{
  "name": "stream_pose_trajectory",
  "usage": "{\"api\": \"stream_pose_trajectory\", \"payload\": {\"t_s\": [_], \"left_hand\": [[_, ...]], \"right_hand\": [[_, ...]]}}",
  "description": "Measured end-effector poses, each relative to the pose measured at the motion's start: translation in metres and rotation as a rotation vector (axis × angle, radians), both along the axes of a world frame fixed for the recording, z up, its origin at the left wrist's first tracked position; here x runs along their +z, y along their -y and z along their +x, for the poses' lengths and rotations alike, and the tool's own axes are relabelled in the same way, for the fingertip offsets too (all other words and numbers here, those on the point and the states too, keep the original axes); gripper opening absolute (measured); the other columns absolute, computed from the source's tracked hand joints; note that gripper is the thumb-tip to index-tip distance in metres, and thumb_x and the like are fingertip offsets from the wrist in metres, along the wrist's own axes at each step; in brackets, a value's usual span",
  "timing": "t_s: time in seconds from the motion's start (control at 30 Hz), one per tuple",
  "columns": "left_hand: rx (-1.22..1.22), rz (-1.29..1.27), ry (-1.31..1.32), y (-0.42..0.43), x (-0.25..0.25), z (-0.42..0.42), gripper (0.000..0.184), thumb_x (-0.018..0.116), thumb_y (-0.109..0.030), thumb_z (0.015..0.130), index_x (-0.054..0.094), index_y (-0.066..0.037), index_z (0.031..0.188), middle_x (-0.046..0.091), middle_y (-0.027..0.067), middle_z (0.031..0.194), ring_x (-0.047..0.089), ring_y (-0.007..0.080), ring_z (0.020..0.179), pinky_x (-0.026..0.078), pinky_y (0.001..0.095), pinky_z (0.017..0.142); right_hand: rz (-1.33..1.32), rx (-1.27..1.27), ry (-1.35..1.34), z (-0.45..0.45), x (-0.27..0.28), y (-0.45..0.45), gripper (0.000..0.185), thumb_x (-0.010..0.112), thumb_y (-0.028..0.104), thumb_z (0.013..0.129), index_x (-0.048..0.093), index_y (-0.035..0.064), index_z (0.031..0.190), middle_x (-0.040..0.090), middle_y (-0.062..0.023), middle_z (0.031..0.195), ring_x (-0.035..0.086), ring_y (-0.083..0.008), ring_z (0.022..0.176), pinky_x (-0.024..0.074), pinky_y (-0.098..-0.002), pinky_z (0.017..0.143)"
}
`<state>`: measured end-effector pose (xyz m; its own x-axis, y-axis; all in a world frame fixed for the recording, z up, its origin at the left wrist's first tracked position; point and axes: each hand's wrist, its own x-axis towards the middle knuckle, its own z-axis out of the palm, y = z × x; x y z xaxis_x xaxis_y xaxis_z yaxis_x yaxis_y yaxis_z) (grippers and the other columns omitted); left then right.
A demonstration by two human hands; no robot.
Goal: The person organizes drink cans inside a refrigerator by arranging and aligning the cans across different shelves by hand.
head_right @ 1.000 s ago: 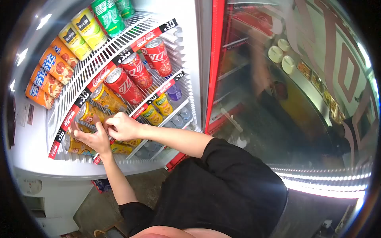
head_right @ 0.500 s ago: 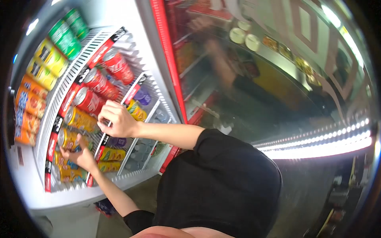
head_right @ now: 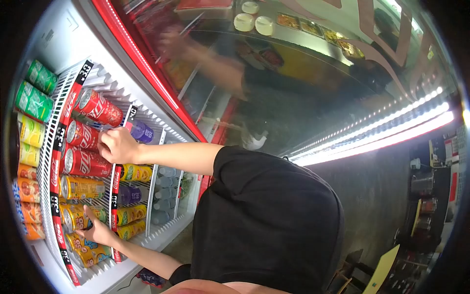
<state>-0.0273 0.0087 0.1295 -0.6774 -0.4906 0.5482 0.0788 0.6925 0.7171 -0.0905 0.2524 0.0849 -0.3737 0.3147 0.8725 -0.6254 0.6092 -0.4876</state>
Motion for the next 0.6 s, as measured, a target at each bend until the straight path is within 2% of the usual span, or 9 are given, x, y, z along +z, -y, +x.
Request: {"api": "stream_pose_trajectory", "payload": {"t_s": [0.13, 0.23, 0.43, 0.53, 0.6], "left_hand": [[-0.030, -0.130, -0.031, 0.016, -0.015, -0.013, 0.085, 0.084, -0.044, 0.083, 0.048, 0.010, 0.139, 0.057, 0.0225, 0.136, 0.060, 0.0316, 0.116, 0.045, 0.0424, 0.105], [-0.168, -0.131, -0.063, 0.014, -0.010, -0.011, 0.083, 0.083, -0.044, 0.084, 0.048, 0.010, 0.139, 0.056, 0.0220, 0.136, 0.058, 0.0312, 0.118, 0.043, 0.0426, 0.106], [-0.139, -0.020, 0.017, 0.009, -0.006, -0.006, 0.082, 0.081, -0.045, 0.086, 0.049, 0.009, 0.139, 0.055, 0.0227, 0.139, 0.057, 0.0312, 0.121, 0.042, 0.0418, 0.108], [-0.103, -0.033, 0.009, 0.006, -0.004, -0.002, 0.090, 0.080, -0.054, 0.083, 0.049, 0.008, 0.140, 0.054, 0.0229, 0.142, 0.057, 0.0319, 0.121, 0.043, 0.0412, 0.106], [-0.106, -0.024, 0.033, 0.011, -0.006, -0.004, 0.089, 0.080, -0.052, 0.084, 0.048, 0.008, 0.141, 0.054, 0.0226, 0.142, 0.058, 0.0312, 0.121, 0.044, 0.0408, 0.106]], "right_hand": [[0.018, -0.052, -0.016, -0.001, -0.001, -0.001, 0.019, 0.075, 0.006, 0.073, 0.055, 0.0042, 0.076, 0.057, -0.0104, 0.058, 0.060, -0.0324, 0.052, 0.0476, -0.0416, 0.050], [0.027, -0.065, -0.037, -0.002, -0.002, 0.000, 0.021, 0.075, 0.007, 0.073, 0.055, 0.0048, 0.075, 0.056, -0.0096, 0.057, 0.059, -0.0318, 0.051, 0.0471, -0.0411, 0.049], [0.093, -0.087, -0.075, -0.003, -0.006, 0.000, 0.020, 0.076, 0.007, 0.071, 0.056, 0.0051, 0.076, 0.058, -0.0078, 0.061, 0.058, -0.0286, 0.050, 0.0478, -0.0382, 0.050], [0.113, -0.089, -0.076, -0.003, -0.008, 0.000, 0.020, 0.076, 0.006, 0.071, 0.057, 0.0047, 0.077, 0.058, -0.0075, 0.062, 0.058, -0.0278, 0.051, 0.0483, -0.0372, 0.050], [0.126, -0.101, -0.079, -0.003, -0.008, 0.000, 0.020, 0.076, 0.007, 0.071, 0.057, 0.0045, 0.077, 0.058, -0.0071, 0.063, 0.058, -0.0274, 0.052, 0.0488, -0.0369, 0.051]]}}
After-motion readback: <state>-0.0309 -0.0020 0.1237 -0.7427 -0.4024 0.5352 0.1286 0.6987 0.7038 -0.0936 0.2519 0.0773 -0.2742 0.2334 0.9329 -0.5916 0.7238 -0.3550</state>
